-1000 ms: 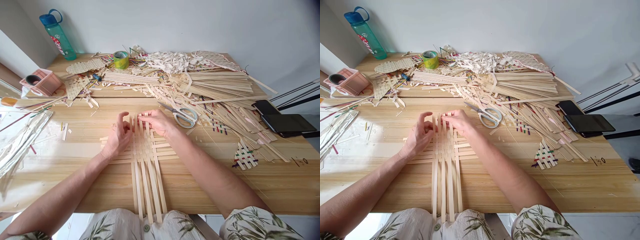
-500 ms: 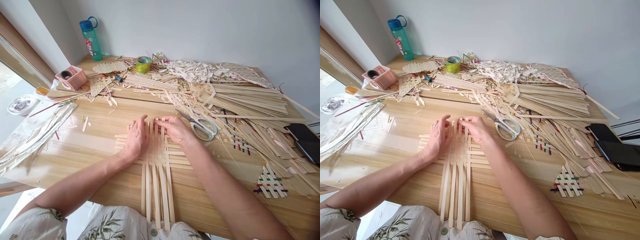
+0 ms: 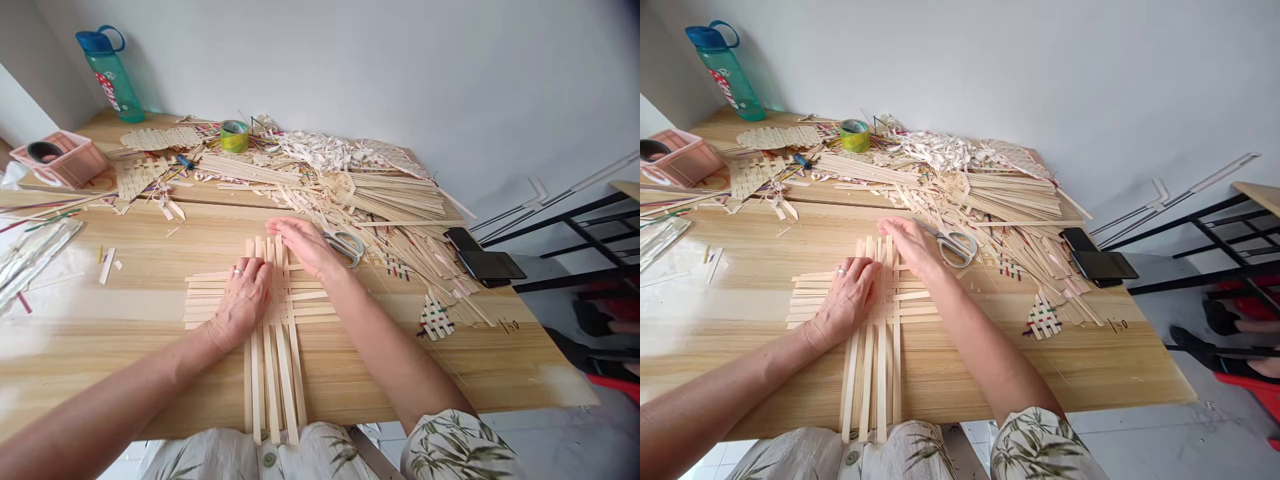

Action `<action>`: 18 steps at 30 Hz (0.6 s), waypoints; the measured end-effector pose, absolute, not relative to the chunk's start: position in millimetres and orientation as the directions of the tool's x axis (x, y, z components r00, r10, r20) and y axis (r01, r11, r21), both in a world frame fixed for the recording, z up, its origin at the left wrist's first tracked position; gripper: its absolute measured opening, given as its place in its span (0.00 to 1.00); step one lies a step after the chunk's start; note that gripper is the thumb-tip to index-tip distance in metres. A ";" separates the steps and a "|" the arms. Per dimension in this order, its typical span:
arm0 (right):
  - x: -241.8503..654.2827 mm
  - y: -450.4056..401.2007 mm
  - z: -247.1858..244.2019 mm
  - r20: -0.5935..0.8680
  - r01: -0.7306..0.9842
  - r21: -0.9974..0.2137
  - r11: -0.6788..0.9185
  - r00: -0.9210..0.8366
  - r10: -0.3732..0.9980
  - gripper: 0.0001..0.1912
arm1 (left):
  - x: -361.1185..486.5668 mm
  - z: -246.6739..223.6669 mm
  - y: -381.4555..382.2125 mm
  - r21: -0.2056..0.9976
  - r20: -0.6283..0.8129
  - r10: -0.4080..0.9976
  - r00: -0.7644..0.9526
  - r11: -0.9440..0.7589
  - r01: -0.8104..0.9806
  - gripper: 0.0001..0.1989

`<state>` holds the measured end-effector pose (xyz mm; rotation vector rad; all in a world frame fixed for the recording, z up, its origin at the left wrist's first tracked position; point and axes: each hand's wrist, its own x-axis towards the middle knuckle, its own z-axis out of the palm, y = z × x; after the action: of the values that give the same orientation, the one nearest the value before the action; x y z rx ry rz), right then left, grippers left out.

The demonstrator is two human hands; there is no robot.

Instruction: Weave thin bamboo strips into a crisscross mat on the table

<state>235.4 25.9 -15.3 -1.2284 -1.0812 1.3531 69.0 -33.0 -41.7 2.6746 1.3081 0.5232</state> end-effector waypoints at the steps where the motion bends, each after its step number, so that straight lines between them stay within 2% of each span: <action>1: 240.0 26.3 -11.8 -0.084 -0.064 -0.994 -0.084 -0.006 0.996 0.09 | 68.8 -41.6 -33.1 0.246 0.253 0.787 0.562 -0.614 0.750 0.17; 4: 256.7 24.5 -2.4 0.001 0.082 -0.997 -0.001 0.022 1.000 0.11 | 68.3 -41.3 -33.9 0.224 0.251 0.797 0.550 -0.601 0.767 0.17; 6: 267.7 18.3 0.3 0.046 0.296 -0.954 0.037 0.023 0.999 0.09 | 68.0 -41.4 -34.2 0.217 0.257 0.801 0.541 -0.594 0.775 0.18; 8: 275.5 7.5 -1.4 0.085 0.545 -0.835 0.082 -0.020 0.996 0.07 | 67.8 -41.5 -34.2 0.213 0.262 0.806 0.531 -0.585 0.783 0.18; 10: 278.3 -5.5 -6.9 0.096 0.712 -0.689 0.134 -0.094 0.991 0.08 | 67.6 -41.5 -34.2 0.203 0.263 0.814 0.519 -0.572 0.795 0.19; 13: 273.4 -21.2 -17.2 0.125 0.806 -0.554 0.208 -0.166 0.978 0.08 | 67.7 -40.9 -34.1 0.180 0.260 0.827 0.498 -0.548 0.817 0.19; 18: 258.0 -27.4 -23.7 0.140 0.869 -0.445 0.218 -0.173 0.975 0.07 | 67.7 -40.9 -33.8 0.146 0.274 0.845 0.458 -0.508 0.849 0.20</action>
<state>258.0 -27.4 -23.7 -1.7080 -2.1084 0.3710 67.7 -33.8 -40.9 2.6923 1.5642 0.4956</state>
